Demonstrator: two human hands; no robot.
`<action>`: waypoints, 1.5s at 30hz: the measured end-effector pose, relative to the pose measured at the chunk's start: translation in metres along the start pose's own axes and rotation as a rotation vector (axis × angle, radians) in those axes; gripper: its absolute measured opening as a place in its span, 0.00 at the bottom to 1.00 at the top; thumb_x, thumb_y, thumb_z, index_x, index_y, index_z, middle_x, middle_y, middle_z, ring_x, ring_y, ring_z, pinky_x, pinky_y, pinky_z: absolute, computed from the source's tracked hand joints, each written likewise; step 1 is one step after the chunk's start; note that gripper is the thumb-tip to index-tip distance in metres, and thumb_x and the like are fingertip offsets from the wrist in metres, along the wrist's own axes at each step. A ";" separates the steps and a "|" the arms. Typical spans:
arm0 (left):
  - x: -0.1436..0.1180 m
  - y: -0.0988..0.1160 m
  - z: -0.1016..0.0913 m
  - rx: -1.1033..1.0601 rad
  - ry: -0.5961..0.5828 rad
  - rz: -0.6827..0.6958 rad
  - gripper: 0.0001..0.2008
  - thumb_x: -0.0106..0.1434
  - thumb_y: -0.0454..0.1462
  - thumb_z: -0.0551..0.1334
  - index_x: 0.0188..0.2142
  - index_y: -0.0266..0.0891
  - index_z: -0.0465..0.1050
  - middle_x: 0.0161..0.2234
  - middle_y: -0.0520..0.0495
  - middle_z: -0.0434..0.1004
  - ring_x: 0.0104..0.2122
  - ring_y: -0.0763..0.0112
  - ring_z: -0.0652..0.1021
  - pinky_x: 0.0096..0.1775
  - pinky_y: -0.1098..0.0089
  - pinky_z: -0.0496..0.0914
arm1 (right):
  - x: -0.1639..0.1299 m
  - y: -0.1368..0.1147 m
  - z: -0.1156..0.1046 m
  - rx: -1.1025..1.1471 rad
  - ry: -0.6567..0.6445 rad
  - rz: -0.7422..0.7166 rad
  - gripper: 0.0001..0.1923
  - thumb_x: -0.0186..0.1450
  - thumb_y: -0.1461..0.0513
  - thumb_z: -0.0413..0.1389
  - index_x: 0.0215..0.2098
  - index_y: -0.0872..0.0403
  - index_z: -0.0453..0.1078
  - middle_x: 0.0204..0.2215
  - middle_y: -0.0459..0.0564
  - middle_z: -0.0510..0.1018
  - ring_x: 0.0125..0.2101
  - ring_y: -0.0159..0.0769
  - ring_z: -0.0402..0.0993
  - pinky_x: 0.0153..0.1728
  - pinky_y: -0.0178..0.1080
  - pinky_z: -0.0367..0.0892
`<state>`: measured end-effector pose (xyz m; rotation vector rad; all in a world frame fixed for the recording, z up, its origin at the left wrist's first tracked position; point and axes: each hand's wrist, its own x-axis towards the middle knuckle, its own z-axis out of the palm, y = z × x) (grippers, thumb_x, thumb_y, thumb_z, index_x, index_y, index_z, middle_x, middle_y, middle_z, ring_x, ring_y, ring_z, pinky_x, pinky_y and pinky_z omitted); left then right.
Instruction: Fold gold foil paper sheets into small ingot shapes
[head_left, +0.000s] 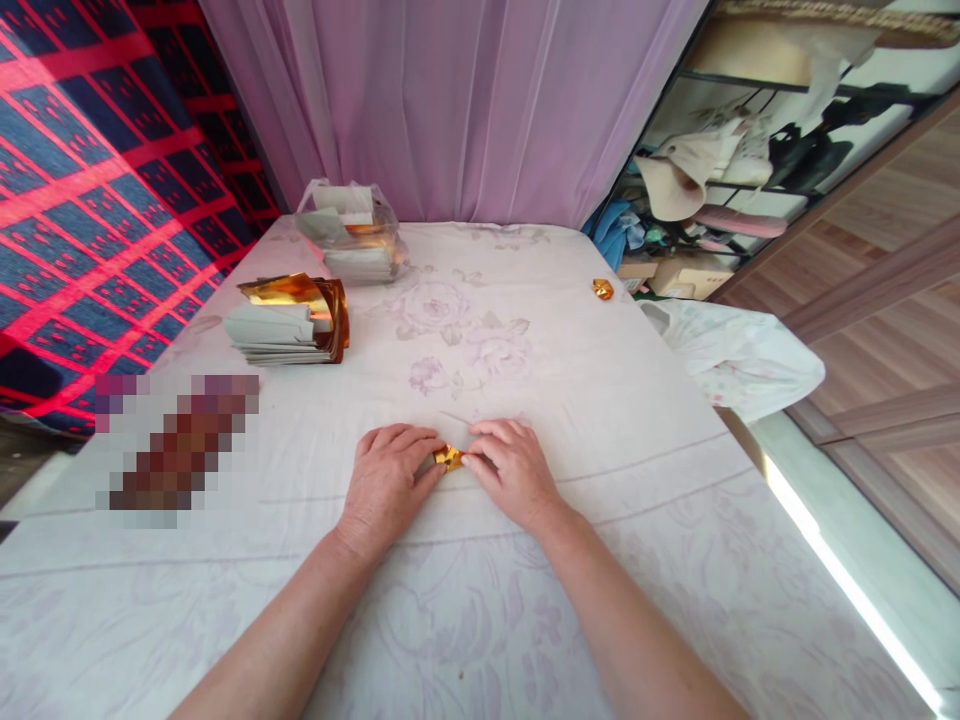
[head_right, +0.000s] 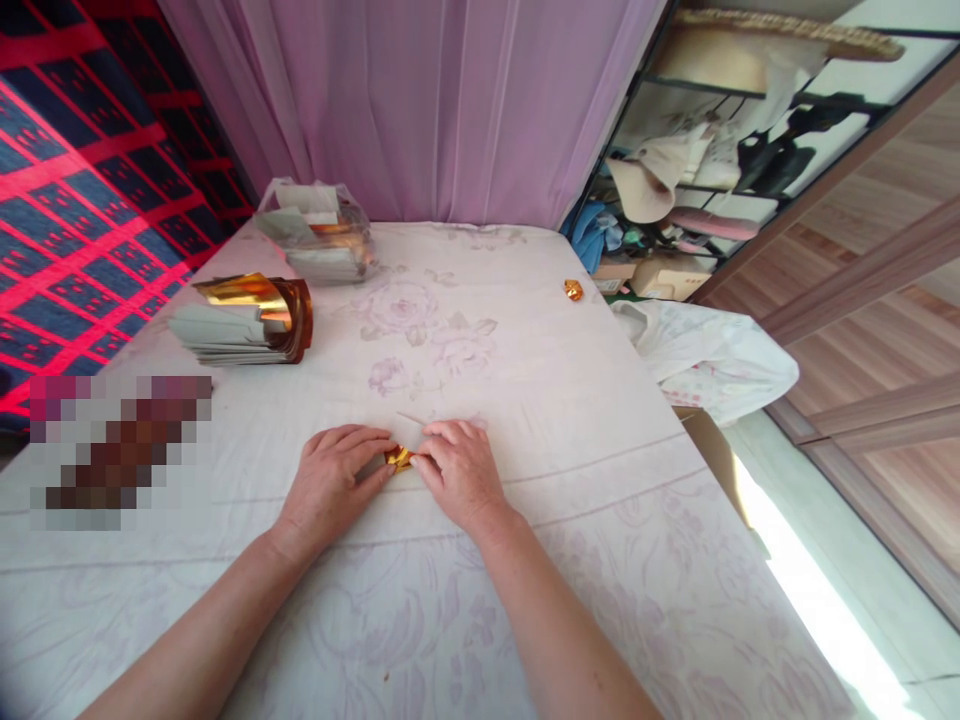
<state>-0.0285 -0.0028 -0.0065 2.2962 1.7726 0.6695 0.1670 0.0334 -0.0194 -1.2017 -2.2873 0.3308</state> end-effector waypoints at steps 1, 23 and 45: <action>0.000 0.000 0.000 -0.001 0.000 -0.003 0.08 0.64 0.40 0.63 0.43 0.47 0.77 0.46 0.51 0.80 0.48 0.59 0.74 0.49 0.56 0.63 | 0.001 -0.001 0.001 0.000 0.002 0.015 0.04 0.64 0.63 0.59 0.31 0.50 0.74 0.42 0.48 0.78 0.43 0.40 0.72 0.46 0.46 0.62; 0.000 0.002 0.002 -0.013 0.028 -0.006 0.09 0.62 0.44 0.65 0.41 0.46 0.77 0.45 0.49 0.80 0.47 0.57 0.74 0.50 0.54 0.63 | -0.002 -0.014 0.012 -0.051 0.118 0.202 0.07 0.59 0.61 0.61 0.23 0.51 0.71 0.46 0.52 0.77 0.46 0.45 0.71 0.46 0.47 0.62; 0.000 0.010 0.001 0.041 0.036 -0.025 0.08 0.63 0.43 0.64 0.39 0.45 0.77 0.45 0.48 0.80 0.46 0.57 0.75 0.52 0.50 0.61 | -0.003 -0.015 0.013 -0.058 0.109 0.237 0.07 0.60 0.61 0.61 0.25 0.50 0.70 0.46 0.52 0.77 0.47 0.45 0.70 0.46 0.48 0.61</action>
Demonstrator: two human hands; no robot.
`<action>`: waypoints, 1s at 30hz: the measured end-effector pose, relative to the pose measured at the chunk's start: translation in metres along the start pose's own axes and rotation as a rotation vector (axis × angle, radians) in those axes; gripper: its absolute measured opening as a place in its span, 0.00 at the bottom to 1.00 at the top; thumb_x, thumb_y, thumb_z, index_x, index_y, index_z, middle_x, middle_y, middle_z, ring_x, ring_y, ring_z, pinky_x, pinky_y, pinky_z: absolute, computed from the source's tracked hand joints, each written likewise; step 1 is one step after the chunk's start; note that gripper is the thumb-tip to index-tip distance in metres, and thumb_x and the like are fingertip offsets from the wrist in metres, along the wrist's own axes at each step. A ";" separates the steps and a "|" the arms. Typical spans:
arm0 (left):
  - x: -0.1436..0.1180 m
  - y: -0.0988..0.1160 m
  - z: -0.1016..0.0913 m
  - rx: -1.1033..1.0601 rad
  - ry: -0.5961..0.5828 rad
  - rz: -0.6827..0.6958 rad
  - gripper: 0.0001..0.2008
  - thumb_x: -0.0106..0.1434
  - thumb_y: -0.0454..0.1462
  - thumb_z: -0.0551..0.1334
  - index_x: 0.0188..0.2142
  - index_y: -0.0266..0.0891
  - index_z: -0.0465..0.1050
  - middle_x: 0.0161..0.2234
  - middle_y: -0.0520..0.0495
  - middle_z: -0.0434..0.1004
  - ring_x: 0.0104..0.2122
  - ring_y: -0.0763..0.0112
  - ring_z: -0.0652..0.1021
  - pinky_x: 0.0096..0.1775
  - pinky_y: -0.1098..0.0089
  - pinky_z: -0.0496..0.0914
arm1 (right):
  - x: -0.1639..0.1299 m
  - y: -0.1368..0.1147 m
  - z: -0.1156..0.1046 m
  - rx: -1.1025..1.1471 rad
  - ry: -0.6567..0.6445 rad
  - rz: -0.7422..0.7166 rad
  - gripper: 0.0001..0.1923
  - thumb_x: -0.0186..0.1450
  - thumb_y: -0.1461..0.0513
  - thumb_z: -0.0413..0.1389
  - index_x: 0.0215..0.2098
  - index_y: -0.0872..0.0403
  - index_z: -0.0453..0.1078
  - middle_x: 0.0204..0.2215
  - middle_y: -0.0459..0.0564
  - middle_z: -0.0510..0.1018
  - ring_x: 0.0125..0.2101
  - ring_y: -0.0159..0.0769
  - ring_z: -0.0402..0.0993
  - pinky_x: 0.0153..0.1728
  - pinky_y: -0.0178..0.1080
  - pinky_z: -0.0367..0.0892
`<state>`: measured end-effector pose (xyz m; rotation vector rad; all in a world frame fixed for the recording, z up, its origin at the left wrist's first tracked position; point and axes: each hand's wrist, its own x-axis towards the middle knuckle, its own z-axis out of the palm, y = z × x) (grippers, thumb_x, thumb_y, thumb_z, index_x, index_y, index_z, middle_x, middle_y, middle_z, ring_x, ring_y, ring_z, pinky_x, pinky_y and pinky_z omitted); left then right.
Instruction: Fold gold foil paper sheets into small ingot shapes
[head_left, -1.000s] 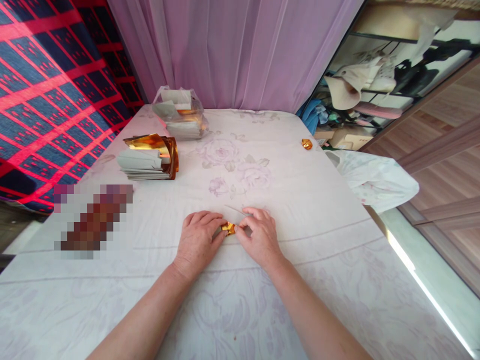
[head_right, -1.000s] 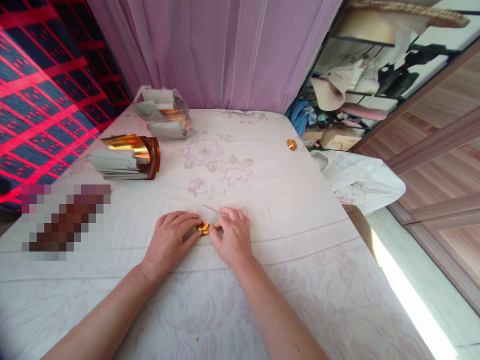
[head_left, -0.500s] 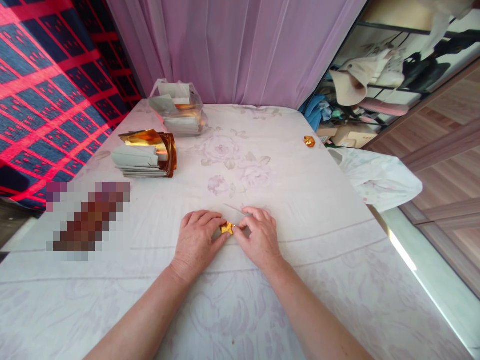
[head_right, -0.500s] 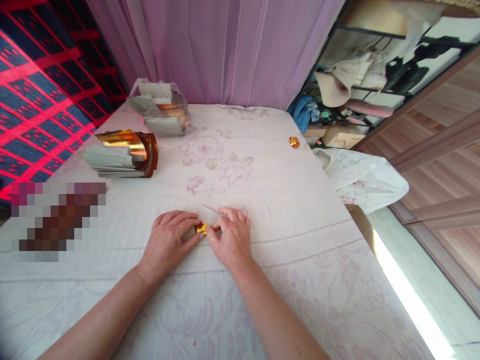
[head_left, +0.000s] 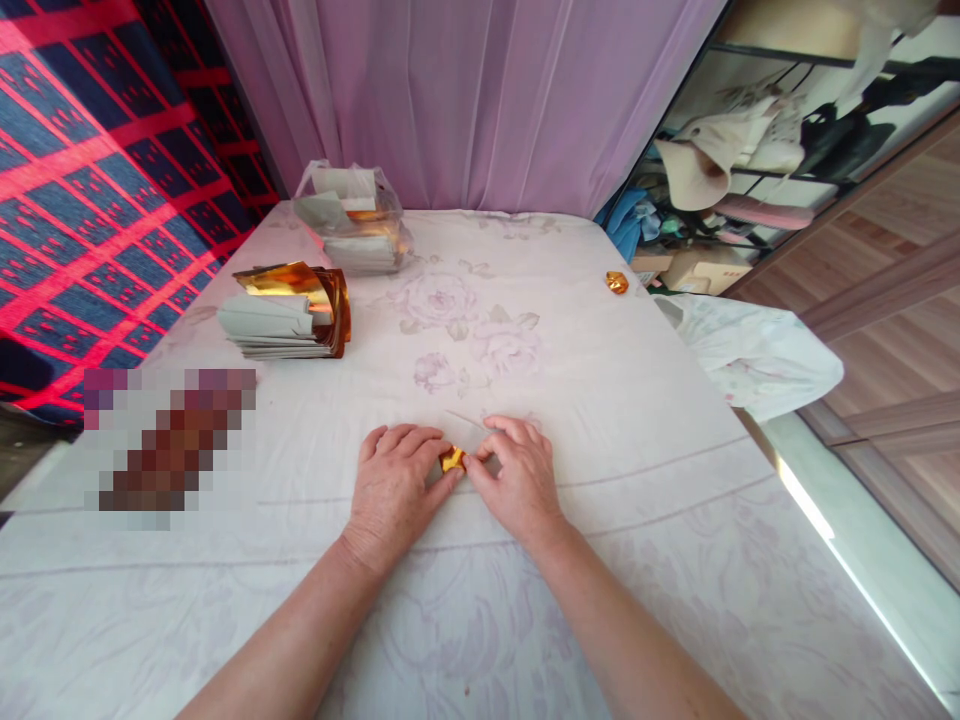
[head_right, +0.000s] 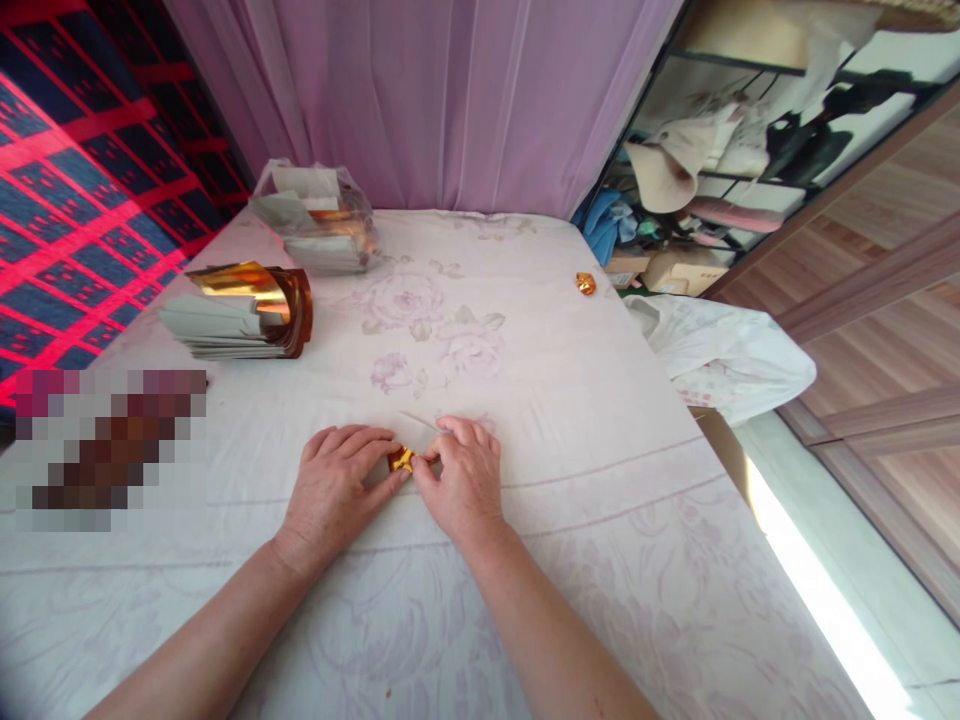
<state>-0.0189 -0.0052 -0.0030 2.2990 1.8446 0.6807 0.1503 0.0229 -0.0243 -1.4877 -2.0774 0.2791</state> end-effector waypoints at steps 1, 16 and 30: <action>0.000 0.000 0.000 0.005 -0.001 0.001 0.08 0.63 0.43 0.64 0.39 0.45 0.77 0.45 0.48 0.80 0.46 0.56 0.75 0.52 0.50 0.62 | 0.000 0.000 0.000 -0.003 -0.002 0.003 0.07 0.60 0.61 0.61 0.24 0.51 0.70 0.46 0.52 0.77 0.47 0.45 0.70 0.46 0.48 0.61; 0.000 0.004 0.002 0.012 0.016 -0.010 0.07 0.63 0.43 0.62 0.38 0.44 0.76 0.45 0.47 0.80 0.46 0.57 0.75 0.52 0.51 0.61 | 0.001 0.002 -0.003 0.035 -0.015 -0.009 0.05 0.60 0.61 0.62 0.27 0.50 0.72 0.46 0.51 0.77 0.46 0.45 0.70 0.45 0.47 0.61; 0.001 0.006 0.004 0.000 0.013 -0.049 0.07 0.63 0.43 0.63 0.37 0.44 0.75 0.43 0.47 0.80 0.45 0.57 0.75 0.52 0.51 0.61 | 0.002 0.002 -0.003 0.037 -0.027 -0.008 0.04 0.58 0.61 0.63 0.27 0.49 0.72 0.46 0.51 0.76 0.47 0.46 0.70 0.46 0.48 0.62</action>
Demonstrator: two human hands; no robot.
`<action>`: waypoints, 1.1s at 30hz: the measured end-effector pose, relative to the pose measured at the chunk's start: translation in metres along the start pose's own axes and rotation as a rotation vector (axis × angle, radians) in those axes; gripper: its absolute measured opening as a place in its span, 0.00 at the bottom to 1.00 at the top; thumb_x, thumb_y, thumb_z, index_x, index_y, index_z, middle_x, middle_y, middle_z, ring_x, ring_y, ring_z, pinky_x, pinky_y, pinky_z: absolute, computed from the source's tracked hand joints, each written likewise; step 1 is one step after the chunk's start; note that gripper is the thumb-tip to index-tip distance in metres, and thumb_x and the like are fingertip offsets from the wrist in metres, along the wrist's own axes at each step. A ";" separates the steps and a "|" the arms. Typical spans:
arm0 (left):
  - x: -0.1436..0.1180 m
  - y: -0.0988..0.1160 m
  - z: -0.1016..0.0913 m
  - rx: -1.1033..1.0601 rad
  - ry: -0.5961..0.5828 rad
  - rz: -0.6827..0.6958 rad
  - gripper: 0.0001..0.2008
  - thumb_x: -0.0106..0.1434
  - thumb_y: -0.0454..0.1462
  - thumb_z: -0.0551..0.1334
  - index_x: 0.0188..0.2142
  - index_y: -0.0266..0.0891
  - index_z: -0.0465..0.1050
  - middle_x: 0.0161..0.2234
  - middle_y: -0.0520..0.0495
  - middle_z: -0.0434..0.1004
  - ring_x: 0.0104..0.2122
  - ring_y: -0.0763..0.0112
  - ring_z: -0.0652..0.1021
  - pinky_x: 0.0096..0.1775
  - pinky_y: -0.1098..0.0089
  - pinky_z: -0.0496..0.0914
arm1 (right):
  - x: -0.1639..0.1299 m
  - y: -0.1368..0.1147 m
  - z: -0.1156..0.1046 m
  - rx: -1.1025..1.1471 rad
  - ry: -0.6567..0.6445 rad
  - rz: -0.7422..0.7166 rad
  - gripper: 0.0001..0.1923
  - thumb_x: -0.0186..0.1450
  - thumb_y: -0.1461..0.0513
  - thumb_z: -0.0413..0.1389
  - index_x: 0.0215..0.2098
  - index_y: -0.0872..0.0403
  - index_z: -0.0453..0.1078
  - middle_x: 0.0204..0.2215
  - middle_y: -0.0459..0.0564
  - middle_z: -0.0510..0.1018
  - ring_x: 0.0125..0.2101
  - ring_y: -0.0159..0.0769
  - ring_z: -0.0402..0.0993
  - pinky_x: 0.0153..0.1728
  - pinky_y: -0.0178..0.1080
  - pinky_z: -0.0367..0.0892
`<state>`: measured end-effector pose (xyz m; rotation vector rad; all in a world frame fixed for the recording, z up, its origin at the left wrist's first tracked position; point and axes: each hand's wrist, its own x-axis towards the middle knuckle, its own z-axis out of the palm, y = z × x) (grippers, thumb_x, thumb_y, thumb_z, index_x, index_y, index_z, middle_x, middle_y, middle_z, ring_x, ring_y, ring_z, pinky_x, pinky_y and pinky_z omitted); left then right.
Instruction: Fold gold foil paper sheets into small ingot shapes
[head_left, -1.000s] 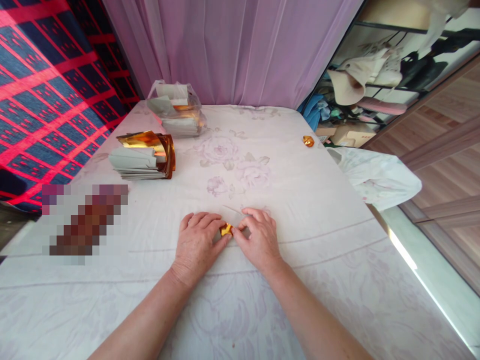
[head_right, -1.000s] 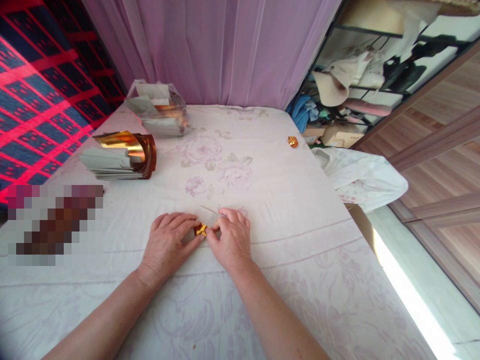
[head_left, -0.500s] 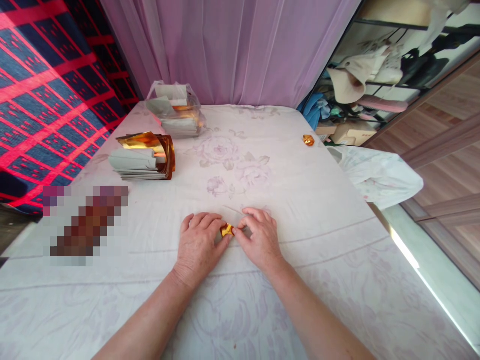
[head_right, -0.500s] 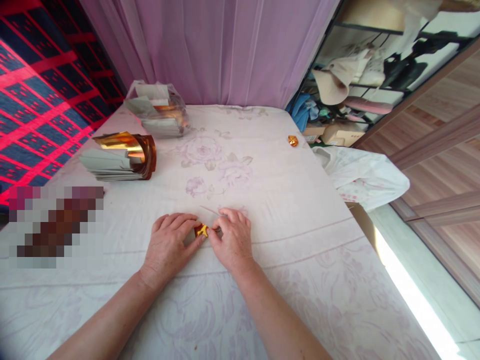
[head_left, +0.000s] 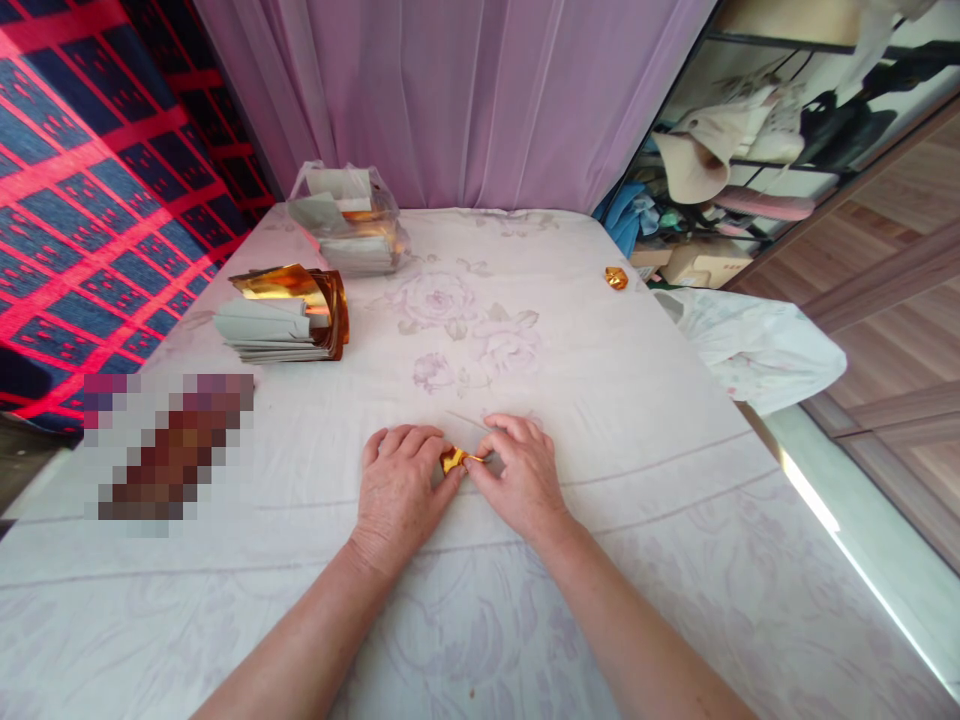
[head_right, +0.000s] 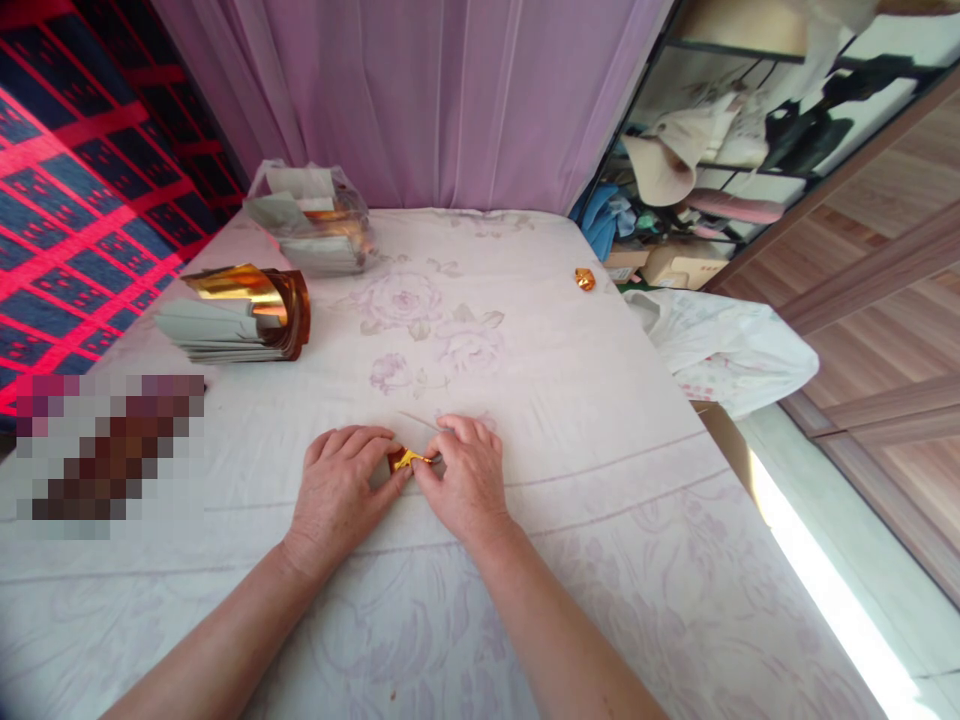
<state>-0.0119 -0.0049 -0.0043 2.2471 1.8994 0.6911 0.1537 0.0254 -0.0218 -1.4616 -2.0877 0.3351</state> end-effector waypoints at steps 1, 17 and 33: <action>0.000 0.000 0.000 -0.001 0.002 0.001 0.07 0.63 0.43 0.63 0.37 0.44 0.75 0.43 0.47 0.80 0.45 0.57 0.75 0.52 0.51 0.61 | 0.000 0.000 0.000 0.002 -0.003 -0.002 0.04 0.59 0.61 0.62 0.27 0.49 0.72 0.46 0.51 0.76 0.47 0.45 0.70 0.47 0.48 0.62; -0.003 0.000 0.001 0.004 -0.013 -0.025 0.05 0.62 0.41 0.64 0.38 0.46 0.73 0.45 0.47 0.79 0.48 0.55 0.73 0.60 0.41 0.48 | 0.004 0.019 -0.004 0.126 -0.083 -0.061 0.05 0.59 0.66 0.59 0.30 0.49 0.72 0.45 0.49 0.76 0.47 0.42 0.71 0.47 0.47 0.64; -0.002 0.001 -0.002 -0.011 -0.071 -0.060 0.05 0.63 0.39 0.62 0.39 0.45 0.73 0.46 0.48 0.78 0.49 0.57 0.73 0.60 0.42 0.48 | 0.004 0.011 -0.005 0.105 -0.137 -0.033 0.07 0.58 0.66 0.61 0.34 0.50 0.71 0.48 0.49 0.74 0.50 0.42 0.68 0.51 0.48 0.58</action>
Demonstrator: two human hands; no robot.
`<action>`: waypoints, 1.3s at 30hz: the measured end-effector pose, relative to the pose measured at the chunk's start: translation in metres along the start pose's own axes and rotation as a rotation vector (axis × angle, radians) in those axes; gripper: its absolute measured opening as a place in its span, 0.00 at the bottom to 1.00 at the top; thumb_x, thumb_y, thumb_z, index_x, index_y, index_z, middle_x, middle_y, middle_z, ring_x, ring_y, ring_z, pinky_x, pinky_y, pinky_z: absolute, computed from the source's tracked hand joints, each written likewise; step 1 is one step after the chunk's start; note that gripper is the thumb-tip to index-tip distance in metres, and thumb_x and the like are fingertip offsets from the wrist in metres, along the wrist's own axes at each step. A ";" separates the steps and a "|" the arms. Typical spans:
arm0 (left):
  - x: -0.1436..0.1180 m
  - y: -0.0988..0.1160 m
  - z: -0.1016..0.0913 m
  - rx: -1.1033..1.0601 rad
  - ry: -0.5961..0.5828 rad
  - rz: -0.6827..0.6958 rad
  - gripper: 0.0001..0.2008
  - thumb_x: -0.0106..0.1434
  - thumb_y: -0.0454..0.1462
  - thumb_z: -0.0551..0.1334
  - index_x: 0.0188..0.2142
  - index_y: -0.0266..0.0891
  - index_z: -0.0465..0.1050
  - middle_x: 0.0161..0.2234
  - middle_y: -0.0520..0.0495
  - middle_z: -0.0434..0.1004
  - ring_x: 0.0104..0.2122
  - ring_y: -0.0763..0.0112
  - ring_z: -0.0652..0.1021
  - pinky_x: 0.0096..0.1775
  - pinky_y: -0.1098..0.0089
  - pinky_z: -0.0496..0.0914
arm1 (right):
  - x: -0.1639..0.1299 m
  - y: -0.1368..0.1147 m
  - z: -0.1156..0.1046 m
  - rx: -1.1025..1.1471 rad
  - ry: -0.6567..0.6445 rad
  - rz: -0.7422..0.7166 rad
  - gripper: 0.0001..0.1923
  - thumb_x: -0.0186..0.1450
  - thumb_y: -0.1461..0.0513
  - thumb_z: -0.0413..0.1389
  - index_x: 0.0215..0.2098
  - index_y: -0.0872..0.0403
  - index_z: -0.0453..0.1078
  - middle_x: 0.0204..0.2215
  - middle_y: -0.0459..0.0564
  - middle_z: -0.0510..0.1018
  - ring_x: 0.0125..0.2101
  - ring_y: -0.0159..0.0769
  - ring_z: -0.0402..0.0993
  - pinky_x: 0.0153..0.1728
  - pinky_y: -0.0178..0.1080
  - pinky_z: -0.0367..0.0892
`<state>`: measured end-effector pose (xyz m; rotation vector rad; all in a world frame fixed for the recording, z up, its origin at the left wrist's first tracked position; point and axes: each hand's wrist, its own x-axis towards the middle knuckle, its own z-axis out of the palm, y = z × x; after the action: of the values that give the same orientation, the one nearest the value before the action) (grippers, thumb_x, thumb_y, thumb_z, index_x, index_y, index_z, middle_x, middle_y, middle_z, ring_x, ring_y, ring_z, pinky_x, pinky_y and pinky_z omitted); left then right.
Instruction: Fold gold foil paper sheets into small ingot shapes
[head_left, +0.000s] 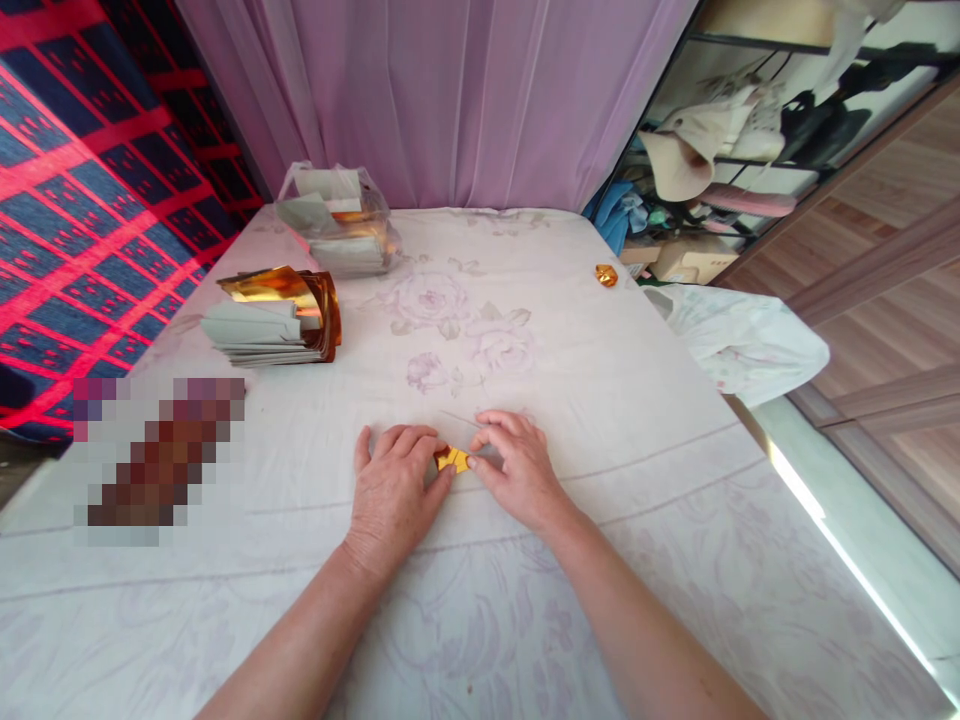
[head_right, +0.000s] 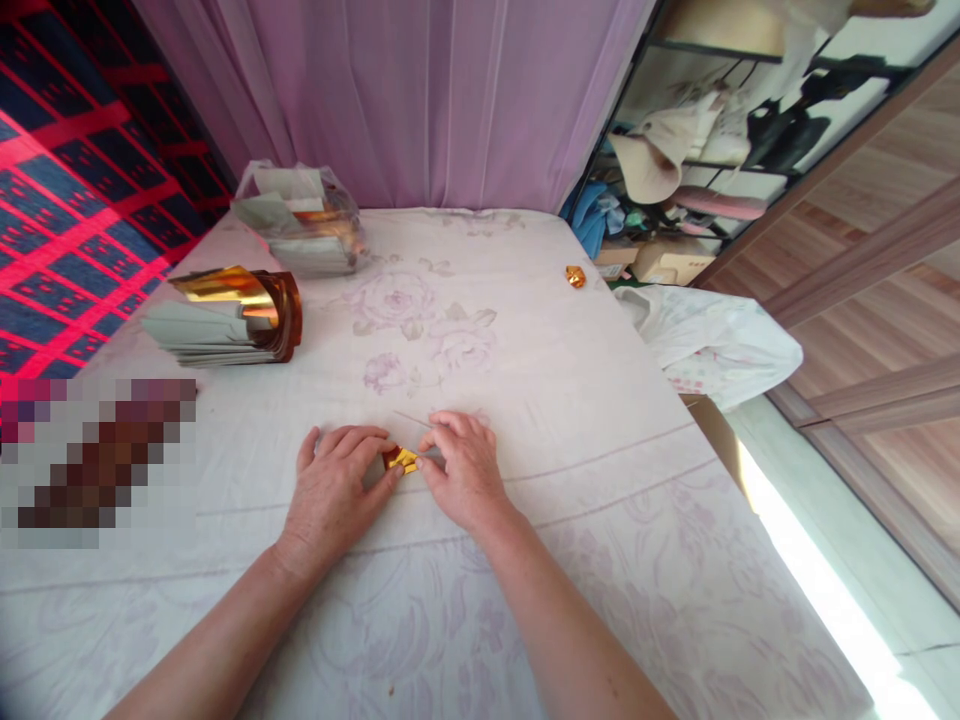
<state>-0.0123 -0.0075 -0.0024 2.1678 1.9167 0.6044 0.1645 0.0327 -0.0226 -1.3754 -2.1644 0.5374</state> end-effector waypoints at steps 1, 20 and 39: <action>0.000 0.000 0.000 0.000 0.000 -0.001 0.05 0.63 0.39 0.62 0.39 0.45 0.73 0.46 0.48 0.78 0.49 0.57 0.73 0.60 0.42 0.48 | 0.000 0.001 -0.001 0.004 0.001 -0.002 0.07 0.58 0.66 0.61 0.34 0.50 0.71 0.49 0.49 0.74 0.50 0.42 0.68 0.51 0.47 0.58; 0.000 -0.001 0.001 0.000 -0.008 0.011 0.05 0.62 0.38 0.62 0.39 0.45 0.73 0.46 0.49 0.78 0.49 0.57 0.73 0.59 0.42 0.50 | 0.007 -0.017 0.009 -0.166 0.094 0.091 0.06 0.59 0.59 0.62 0.29 0.51 0.71 0.44 0.51 0.75 0.44 0.43 0.68 0.46 0.45 0.58; -0.001 0.000 -0.001 -0.024 -0.017 -0.007 0.06 0.62 0.37 0.62 0.40 0.45 0.72 0.46 0.49 0.78 0.50 0.57 0.72 0.60 0.43 0.49 | 0.001 0.001 0.006 -0.047 0.056 -0.018 0.07 0.58 0.67 0.58 0.34 0.50 0.70 0.47 0.50 0.75 0.49 0.42 0.69 0.50 0.46 0.58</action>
<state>-0.0126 -0.0084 -0.0019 2.1444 1.8976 0.6025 0.1615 0.0340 -0.0274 -1.3781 -2.1551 0.4383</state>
